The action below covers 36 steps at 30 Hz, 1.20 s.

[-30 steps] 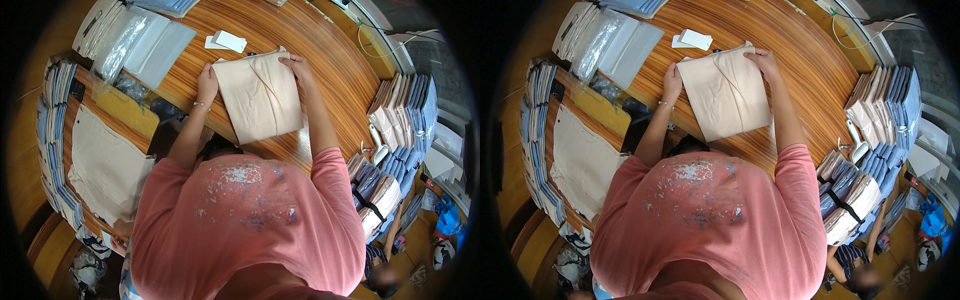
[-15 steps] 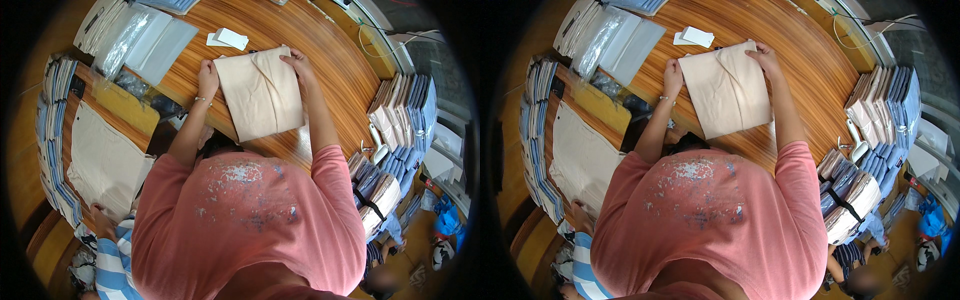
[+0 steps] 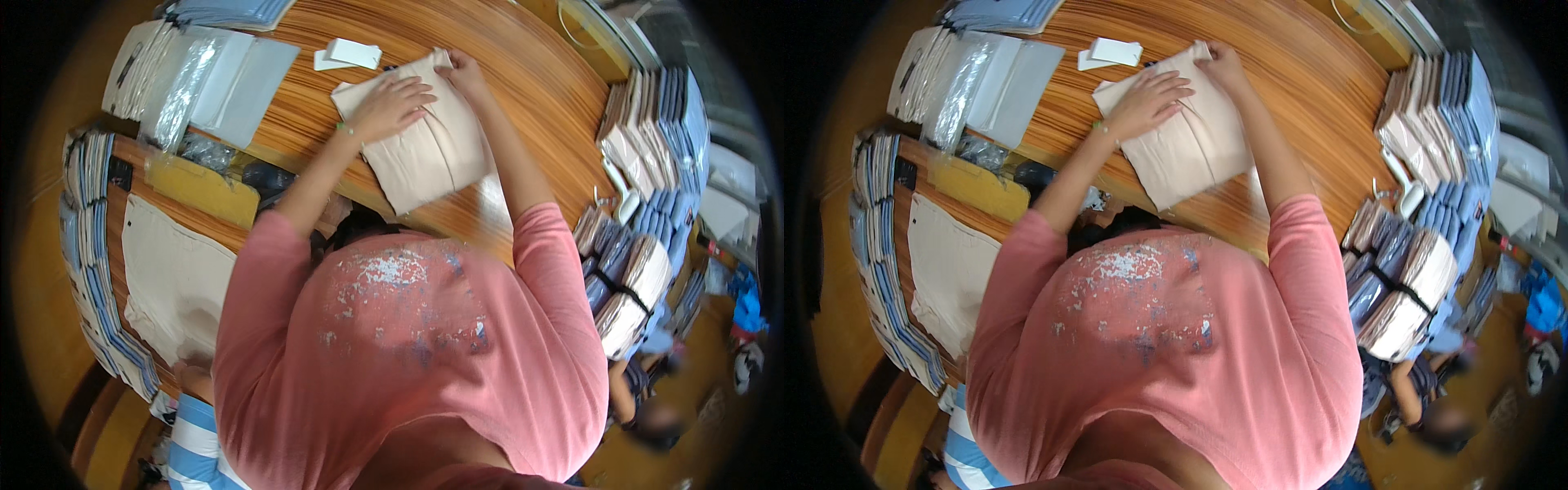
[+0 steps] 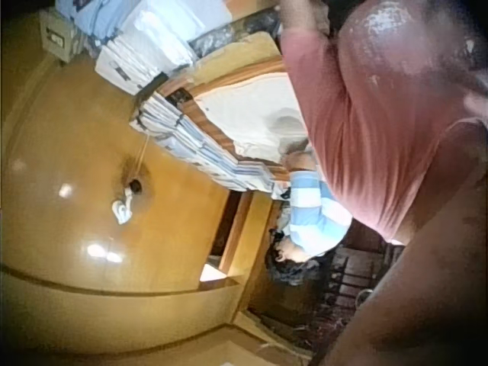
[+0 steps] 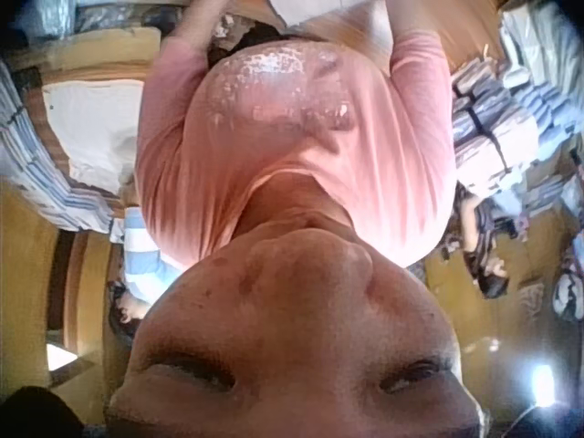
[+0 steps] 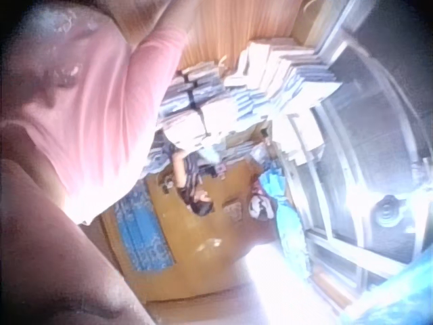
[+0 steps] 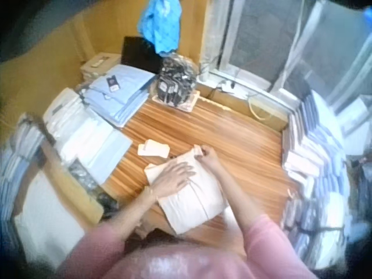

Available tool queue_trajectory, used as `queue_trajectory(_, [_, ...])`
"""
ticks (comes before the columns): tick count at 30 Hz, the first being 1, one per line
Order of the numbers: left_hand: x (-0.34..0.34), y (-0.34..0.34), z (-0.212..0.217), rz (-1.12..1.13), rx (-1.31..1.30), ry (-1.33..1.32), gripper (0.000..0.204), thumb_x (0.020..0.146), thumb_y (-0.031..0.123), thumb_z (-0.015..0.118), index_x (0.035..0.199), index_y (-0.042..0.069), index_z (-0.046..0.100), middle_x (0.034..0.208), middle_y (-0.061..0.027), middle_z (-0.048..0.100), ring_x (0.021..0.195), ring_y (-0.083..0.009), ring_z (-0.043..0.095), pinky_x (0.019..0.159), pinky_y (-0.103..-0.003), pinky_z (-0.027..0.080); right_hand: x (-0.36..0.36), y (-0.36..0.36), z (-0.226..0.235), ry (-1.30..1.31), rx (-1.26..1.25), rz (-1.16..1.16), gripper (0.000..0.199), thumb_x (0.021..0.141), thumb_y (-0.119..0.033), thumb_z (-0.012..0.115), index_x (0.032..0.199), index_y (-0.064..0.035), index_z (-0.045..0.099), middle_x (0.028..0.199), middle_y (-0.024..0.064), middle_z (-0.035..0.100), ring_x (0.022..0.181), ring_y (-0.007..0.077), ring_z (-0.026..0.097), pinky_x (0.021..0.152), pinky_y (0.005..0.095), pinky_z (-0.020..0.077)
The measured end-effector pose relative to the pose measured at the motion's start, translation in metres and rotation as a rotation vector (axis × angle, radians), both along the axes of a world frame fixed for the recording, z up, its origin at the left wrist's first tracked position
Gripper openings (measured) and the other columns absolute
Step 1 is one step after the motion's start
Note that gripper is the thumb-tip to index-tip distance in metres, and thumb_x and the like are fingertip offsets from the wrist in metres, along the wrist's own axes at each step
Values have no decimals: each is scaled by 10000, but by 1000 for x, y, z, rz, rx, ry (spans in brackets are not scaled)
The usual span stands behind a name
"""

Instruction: The person folds a shirt on a wooden table, applies a tag to it, and places it inside a clear plastic bag. The person then retrieves another shirt from a stack on a chair, unfolds it, and begins to fold it on the table.

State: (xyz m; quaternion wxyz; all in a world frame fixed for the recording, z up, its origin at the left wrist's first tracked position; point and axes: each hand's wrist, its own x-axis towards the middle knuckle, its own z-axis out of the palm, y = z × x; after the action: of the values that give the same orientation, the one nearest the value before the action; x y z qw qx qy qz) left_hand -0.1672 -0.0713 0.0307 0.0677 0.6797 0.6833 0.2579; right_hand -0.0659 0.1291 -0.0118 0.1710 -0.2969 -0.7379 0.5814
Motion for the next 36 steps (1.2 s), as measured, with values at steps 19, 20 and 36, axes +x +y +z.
queue_trajectory(19, [4, -9, -24, 127, -58, 89, 453, 804, 214, 550, 1253, 194, 493, 1356, -11, 427, 1298, -217, 327, 1059, -491, 207, 166, -147, 59, -79, 559, -37, 77, 723, -5, 614, 785, -8, 568, 791, 153, 559, 800, 336, 519, 726, 404, 436])
queue_trajectory(20, [3, -9, -24, 125, -57, 83, 461, 797, 210, 556, 1253, 192, 493, 1355, -13, 428, 1298, -218, 329, 1060, -490, 207, 167, -149, 59, -83, 539, -67, 83, 729, -5, 611, 798, -8, 564, 795, 154, 562, 797, 335, 522, 720, 404, 436])
queue_trajectory(36, [16, -55, -17, 791, 306, -254, 444, 800, 137, 538, 1244, 125, 525, 1403, -169, 305, 1306, -288, 277, 1060, -461, 192, 79, -78, 63, 99, 731, -75, 131, 773, -93, 598, 866, -8, 634, 791, 173, 607, 725, 346, 565, 674, 414, 458])
